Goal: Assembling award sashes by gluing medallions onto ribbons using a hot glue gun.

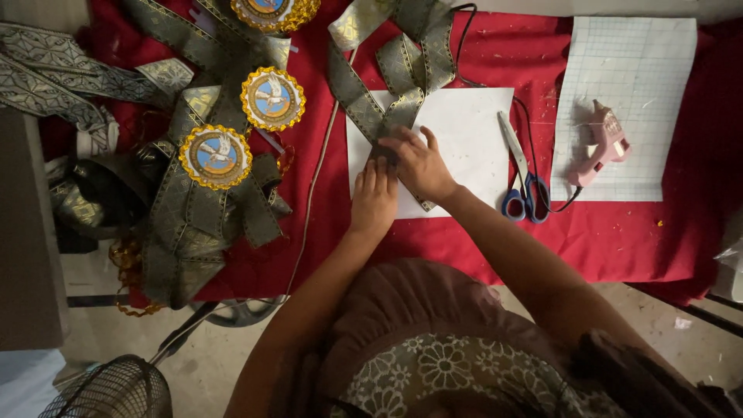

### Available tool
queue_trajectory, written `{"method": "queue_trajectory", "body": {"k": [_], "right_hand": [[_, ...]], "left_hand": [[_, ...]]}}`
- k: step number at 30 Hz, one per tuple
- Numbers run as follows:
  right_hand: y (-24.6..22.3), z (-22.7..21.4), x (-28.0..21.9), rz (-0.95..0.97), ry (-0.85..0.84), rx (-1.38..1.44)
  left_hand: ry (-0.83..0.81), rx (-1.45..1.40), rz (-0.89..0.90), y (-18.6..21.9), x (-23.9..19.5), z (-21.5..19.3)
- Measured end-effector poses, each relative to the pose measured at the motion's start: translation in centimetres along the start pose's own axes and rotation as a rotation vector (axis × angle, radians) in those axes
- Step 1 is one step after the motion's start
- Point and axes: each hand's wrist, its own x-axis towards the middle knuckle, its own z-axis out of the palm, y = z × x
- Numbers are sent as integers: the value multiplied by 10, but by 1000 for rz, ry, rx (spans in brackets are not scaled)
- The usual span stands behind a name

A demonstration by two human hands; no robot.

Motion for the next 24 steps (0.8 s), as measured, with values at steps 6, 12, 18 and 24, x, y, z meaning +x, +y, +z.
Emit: {"method": "queue_trajectory", "body": {"k": [6, 12, 18, 24], "right_hand": [[0, 8, -5, -66, -7, -94], [9, 3, 2, -50, -79, -119], [19, 14, 2, 9, -63, -243], [16, 1, 13, 128, -114, -128]], "left_hand": [[27, -12, 5, -1, -2, 4], [41, 31, 20, -2, 0, 3], [44, 57, 25, -3, 2, 0], [19, 48, 32, -4, 4, -3]]}}
